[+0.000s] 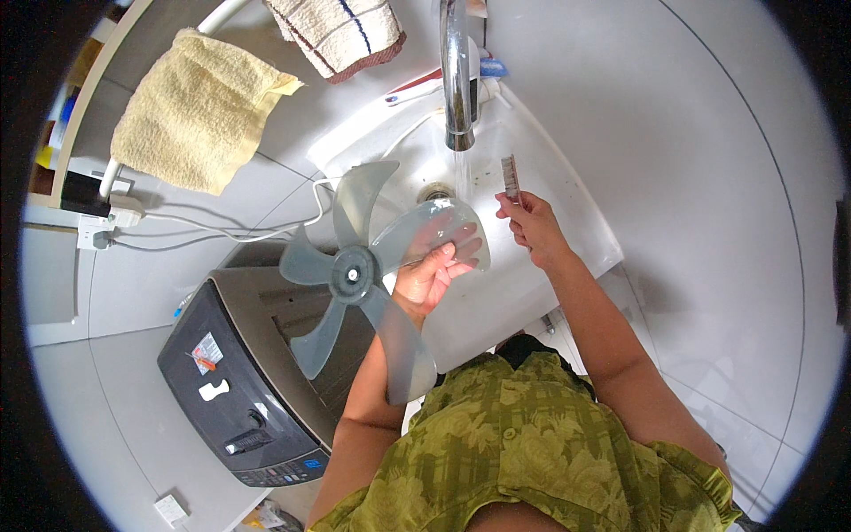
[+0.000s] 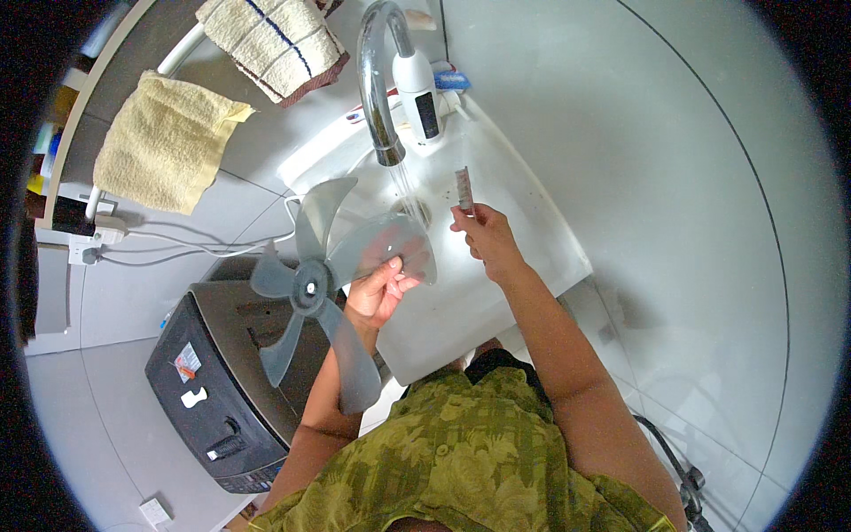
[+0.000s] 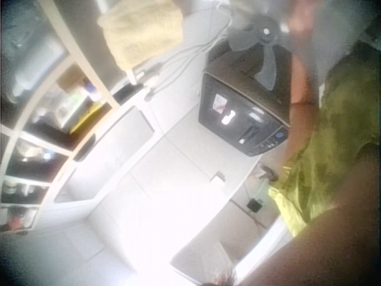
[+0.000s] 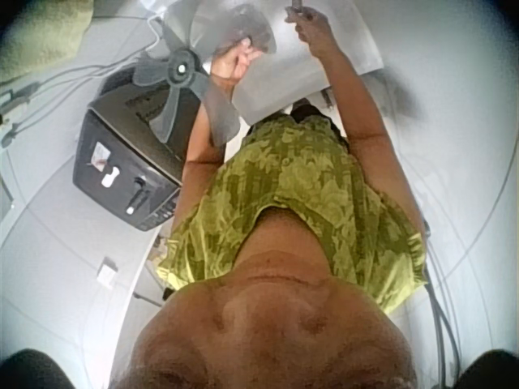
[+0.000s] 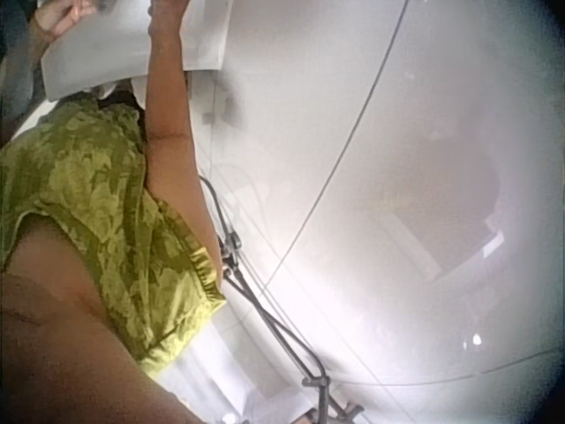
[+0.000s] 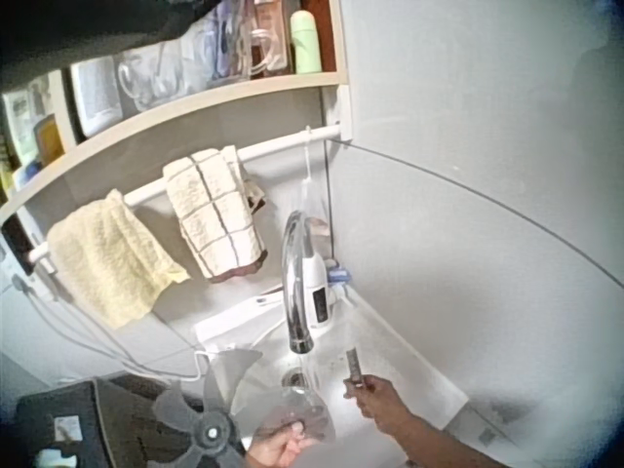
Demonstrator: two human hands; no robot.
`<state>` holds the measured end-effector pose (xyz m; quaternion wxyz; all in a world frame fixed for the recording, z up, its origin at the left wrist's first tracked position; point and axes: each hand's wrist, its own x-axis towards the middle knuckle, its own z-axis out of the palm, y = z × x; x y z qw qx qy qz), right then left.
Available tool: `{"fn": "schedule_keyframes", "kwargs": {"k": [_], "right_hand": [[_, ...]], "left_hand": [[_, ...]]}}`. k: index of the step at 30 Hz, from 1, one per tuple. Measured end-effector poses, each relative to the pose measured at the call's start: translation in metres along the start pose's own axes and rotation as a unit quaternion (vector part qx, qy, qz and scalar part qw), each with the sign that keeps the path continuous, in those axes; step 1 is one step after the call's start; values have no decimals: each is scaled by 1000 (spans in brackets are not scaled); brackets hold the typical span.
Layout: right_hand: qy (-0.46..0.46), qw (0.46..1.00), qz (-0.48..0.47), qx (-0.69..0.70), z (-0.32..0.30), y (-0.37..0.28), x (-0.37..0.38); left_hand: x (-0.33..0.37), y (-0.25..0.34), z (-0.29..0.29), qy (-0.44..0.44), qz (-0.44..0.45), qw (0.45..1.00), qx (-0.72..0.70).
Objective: The person scrubs a detached fan blade assembly under running water using a brush and a pink sponge. They rotate the fan to clean each blade and the central hub, then rinse the cleaning tools and the fan before the clip ends.
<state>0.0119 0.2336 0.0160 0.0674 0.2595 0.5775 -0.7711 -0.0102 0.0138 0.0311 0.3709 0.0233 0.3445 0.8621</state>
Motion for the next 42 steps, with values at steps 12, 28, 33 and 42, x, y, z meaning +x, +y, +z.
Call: {"fn": "schedule_keyframes", "kwargs": {"k": [12, 28, 33, 42], "right_hand": [[-40, 996, 59, 50, 17, -28, 38], [-5, 978, 62, 200, 5, 4, 53], [26, 968, 59, 242, 2, 9, 32], [41, 967, 65, 242, 49, 2, -10]], "left_hand": [[-9, -1, 23, -122, -176, 962, 169], [-22, -19, -32, -193, -187, 914, 303], [-32, 23, -5, -55, -65, 996, 18], [18, -5, -23, 65, 200, 968, 134]]}}
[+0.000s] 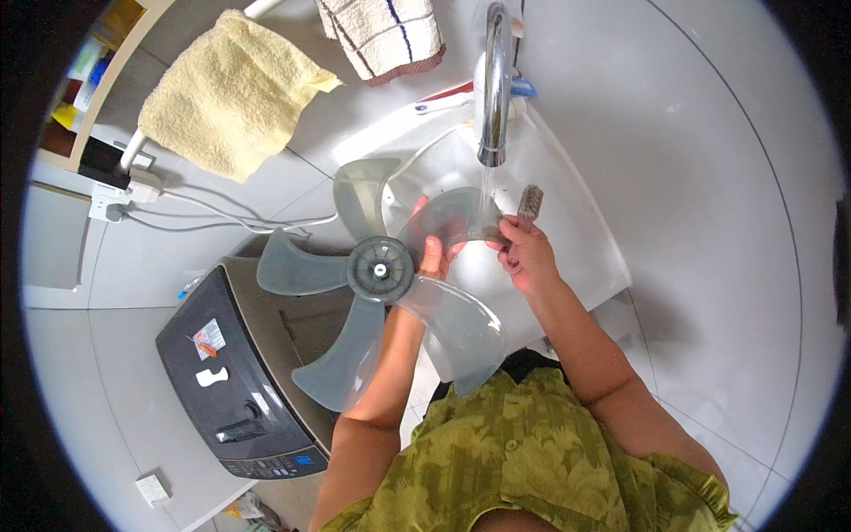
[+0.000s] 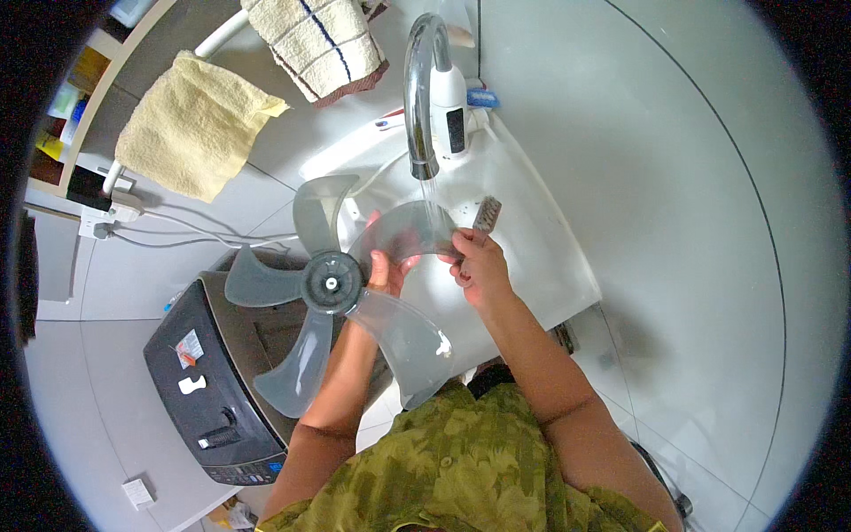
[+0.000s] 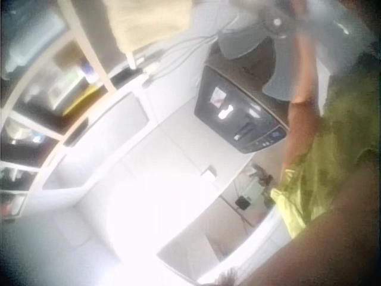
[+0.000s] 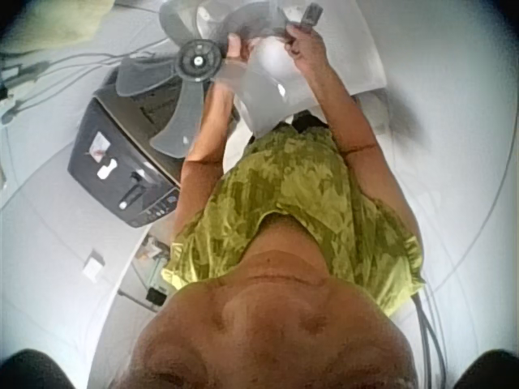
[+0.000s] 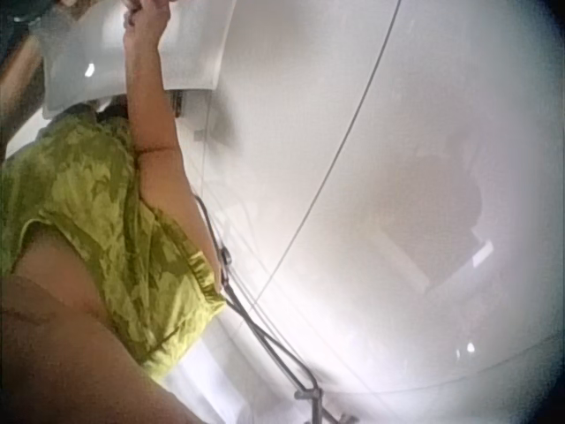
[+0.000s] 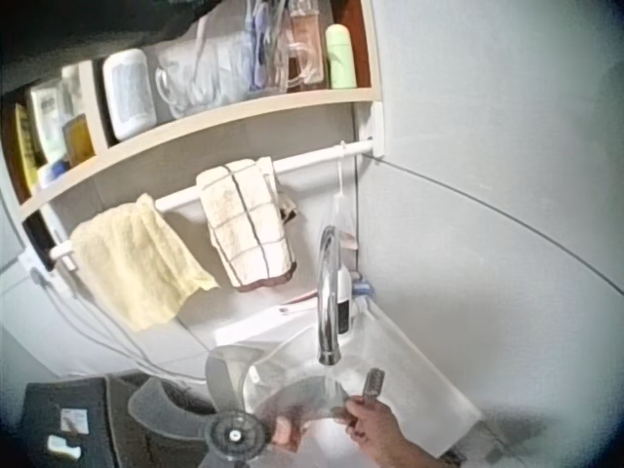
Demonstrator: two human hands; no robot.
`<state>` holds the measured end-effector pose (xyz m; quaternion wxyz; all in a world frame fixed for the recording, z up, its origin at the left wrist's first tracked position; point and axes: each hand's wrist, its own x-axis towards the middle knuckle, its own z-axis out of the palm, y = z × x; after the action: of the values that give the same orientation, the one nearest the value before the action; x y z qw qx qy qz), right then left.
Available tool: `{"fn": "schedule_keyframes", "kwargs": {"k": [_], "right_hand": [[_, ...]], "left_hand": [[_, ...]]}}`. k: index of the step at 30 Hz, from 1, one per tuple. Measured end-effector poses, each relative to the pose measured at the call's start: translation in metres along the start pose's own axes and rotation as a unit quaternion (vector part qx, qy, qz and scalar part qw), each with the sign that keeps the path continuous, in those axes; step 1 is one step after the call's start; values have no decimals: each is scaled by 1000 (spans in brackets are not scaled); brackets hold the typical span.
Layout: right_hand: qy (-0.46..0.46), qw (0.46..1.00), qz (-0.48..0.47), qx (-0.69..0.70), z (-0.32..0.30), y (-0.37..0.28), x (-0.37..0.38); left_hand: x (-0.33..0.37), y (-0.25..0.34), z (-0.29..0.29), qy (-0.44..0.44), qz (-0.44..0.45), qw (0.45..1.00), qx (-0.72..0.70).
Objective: The person scrubs a detached fan blade assembly under running water using a brush and a pink sponge. They rotate the fan to clean each blade and the central hub, then rinse the cleaning tools and the fan before the clip ends.
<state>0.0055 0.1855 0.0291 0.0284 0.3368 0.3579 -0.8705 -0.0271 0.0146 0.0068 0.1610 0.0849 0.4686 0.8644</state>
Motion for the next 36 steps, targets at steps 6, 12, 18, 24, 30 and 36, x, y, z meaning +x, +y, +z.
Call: {"fn": "schedule_keyframes", "kwargs": {"k": [6, 12, 18, 24, 30, 36], "right_hand": [[-30, 907, -166, -386, -16, -12, 3], [-7, 599, -358, -716, -35, -57, -8], [-57, 529, -388, -753, -16, -62, 8], [-67, 534, -395, -745, -5, -62, 5], [-84, 524, -394, -751, -21, -60, 27], [40, 593, -403, -696, -27, -72, 27]], "left_hand": [[11, 1, 21, 20, -28, 996, -82], [9, -1, 8, 4, -76, 994, -81], [8, -25, 8, -52, -161, 983, -76], [7, -30, 11, -59, -149, 983, -94], [1, -21, 29, -135, -182, 973, -46], [8, -9, 35, -67, -175, 979, -74]]}}
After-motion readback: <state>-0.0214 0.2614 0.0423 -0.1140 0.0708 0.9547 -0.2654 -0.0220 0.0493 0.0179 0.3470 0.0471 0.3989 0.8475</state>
